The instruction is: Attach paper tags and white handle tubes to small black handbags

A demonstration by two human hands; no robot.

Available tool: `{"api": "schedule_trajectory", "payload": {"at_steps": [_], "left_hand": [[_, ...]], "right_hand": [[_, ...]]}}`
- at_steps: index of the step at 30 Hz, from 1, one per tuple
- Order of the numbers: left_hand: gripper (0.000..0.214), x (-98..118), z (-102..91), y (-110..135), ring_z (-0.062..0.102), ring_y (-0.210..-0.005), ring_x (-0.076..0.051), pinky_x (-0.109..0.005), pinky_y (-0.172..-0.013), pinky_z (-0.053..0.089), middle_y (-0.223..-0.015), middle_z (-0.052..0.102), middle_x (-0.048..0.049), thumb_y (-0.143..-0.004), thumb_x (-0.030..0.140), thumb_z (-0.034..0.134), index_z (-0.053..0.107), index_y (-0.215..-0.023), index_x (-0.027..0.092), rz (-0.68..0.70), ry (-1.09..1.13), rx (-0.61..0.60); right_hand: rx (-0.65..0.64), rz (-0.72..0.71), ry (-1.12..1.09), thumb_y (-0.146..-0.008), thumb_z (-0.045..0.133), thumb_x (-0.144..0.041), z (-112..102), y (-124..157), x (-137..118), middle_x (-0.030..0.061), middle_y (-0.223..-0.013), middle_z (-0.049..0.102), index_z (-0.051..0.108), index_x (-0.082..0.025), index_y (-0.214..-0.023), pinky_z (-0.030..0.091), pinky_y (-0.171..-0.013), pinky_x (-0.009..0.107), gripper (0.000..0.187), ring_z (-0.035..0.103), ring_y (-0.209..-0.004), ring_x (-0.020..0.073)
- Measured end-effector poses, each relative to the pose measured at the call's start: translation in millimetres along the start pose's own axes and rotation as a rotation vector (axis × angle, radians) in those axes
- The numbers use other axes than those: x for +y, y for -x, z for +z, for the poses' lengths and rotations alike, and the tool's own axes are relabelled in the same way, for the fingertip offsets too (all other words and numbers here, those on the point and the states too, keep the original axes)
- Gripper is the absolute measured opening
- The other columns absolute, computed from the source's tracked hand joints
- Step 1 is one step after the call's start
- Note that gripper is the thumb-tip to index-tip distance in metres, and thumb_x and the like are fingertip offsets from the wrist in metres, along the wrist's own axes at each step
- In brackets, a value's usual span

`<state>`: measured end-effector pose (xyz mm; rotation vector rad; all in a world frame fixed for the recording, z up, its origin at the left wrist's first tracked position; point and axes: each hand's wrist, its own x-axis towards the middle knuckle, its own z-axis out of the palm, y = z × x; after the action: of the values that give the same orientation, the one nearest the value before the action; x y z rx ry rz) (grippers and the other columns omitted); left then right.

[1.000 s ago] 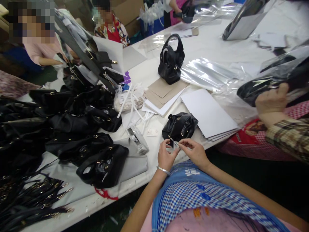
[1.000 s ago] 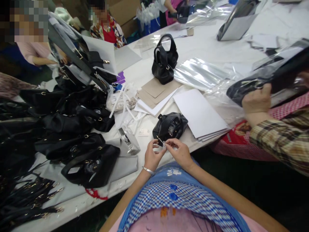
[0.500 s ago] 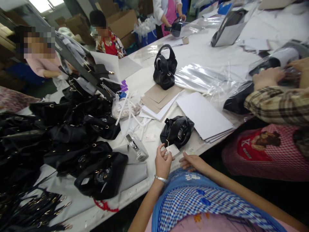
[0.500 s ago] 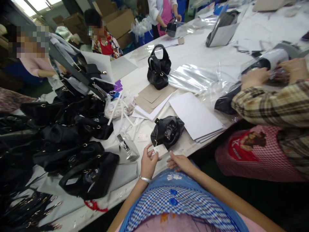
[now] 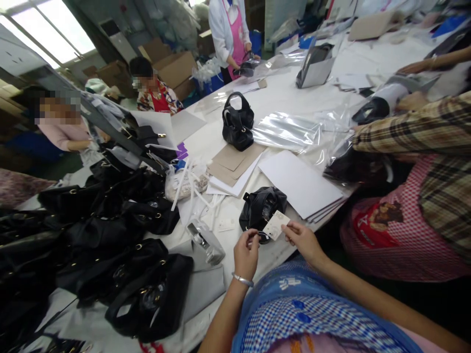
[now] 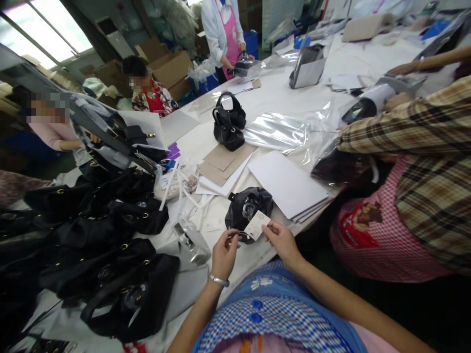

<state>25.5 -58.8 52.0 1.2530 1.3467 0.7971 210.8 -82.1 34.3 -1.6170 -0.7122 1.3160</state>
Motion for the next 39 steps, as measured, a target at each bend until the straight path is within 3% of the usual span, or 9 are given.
{"api": "schedule_trajectory", "payload": {"at_steps": [5,7,10,14,17,21,31,35,39], "left_hand": [[0.019,8.2,-5.8,-43.6,0.06,-0.093,-0.017,-0.027,-0.073,0.052,-0.1,0.062,-0.0084,-0.086,0.028,0.048,0.06,-0.098,0.019,0.22,-0.206,0.203],[0.02,8.9,-9.1,-65.7,0.061,-0.089,-0.016,-0.027,-0.074,0.052,-0.095,0.063,-0.0073,-0.086,0.028,0.046,0.061,-0.096,0.019,0.213,-0.16,0.163],[0.021,9.7,-13.4,-101.3,0.061,-0.068,-0.013,-0.023,-0.06,0.051,-0.075,0.064,-0.003,-0.082,0.031,0.05,0.063,-0.09,0.017,0.096,-0.107,-0.139],[0.016,15.8,-13.1,-146.1,0.055,-0.051,-0.011,-0.02,-0.047,0.044,-0.054,0.058,0.0016,-0.072,0.03,0.06,0.066,-0.071,0.015,-0.017,-0.324,-0.637],[0.014,22.7,-5.3,-170.8,0.051,-0.046,-0.011,-0.021,-0.045,0.043,-0.047,0.056,0.0028,-0.062,0.027,0.069,0.064,-0.057,0.014,-0.052,-0.433,-0.789],[0.022,29.9,9.8,-183.8,0.055,-0.053,-0.014,-0.025,-0.051,0.048,-0.056,0.063,-0.001,-0.054,0.03,0.077,0.067,-0.062,0.012,-0.057,-0.473,-0.934],[0.037,37.7,22.5,-162.1,0.052,-0.06,-0.014,-0.027,-0.06,0.046,-0.059,0.059,-0.0016,-0.06,0.046,0.072,0.067,-0.068,0.01,-0.022,-0.563,-0.809],[0.035,39.1,19.8,-156.1,0.049,-0.056,-0.013,-0.025,-0.055,0.041,-0.053,0.054,0.0011,-0.064,0.047,0.067,0.063,-0.062,0.012,-0.027,-0.654,-0.718],[0.033,41.4,18.3,-160.5,0.05,-0.057,-0.014,-0.025,-0.055,0.038,-0.052,0.052,0.0009,-0.065,0.045,0.066,0.061,-0.059,0.013,0.075,-0.828,-0.623]], "right_hand": [[0.071,-0.143,0.183,-0.081,0.055,-0.049,0.9,-28.9,-11.0,-0.002,-0.051,0.057,0.062,-0.018,-0.085,0.037,-0.048,0.025,0.032,0.052,-0.049,0.0151],[0.049,-0.182,0.234,-0.082,0.053,-0.048,3.1,-38.3,-14.2,-0.0035,-0.048,0.056,0.061,-0.019,-0.084,0.041,-0.052,0.026,0.03,0.054,-0.048,0.0156],[-0.017,-0.227,0.237,-0.084,0.049,-0.047,6.0,-49.6,-18.4,-0.0038,-0.053,0.059,0.06,-0.022,-0.088,0.044,-0.054,0.027,0.028,0.056,-0.048,0.0157],[-0.063,-0.311,0.227,-0.085,0.049,-0.045,7.3,-61.9,-18.2,0.0008,-0.078,0.068,0.06,-0.023,-0.092,0.046,-0.055,0.025,0.026,0.064,-0.067,0.0182],[-0.055,-0.306,0.236,-0.086,0.047,-0.043,7.1,-67.5,-11.1,0.0001,-0.071,0.067,0.059,-0.022,-0.092,0.045,-0.05,0.024,0.025,0.063,-0.061,0.0174],[-0.076,-0.25,0.243,-0.088,0.045,-0.042,4.8,-69.4,-0.7,-0.0046,-0.052,0.059,0.058,-0.022,-0.091,0.043,-0.043,0.024,0.024,0.056,-0.042,0.0151],[-0.314,-0.316,0.309,-0.091,0.043,-0.036,-26.3,-71.3,9.2,-0.0023,-0.06,0.064,0.055,-0.019,-0.117,0.048,-0.057,0.025,0.033,0.061,-0.052,0.0146],[-0.357,-0.407,0.317,-0.085,0.055,-0.038,-43.0,-67.4,15.2,0.0035,-0.094,0.068,0.059,-0.02,-0.11,0.049,-0.066,0.028,0.03,0.063,-0.069,0.0155],[-0.371,-0.585,0.37,-0.082,0.061,-0.04,-53.0,-64.7,24.7,0.0048,-0.092,0.066,0.065,-0.019,-0.095,0.047,-0.077,0.03,0.025,0.061,-0.085,0.0187]]}}
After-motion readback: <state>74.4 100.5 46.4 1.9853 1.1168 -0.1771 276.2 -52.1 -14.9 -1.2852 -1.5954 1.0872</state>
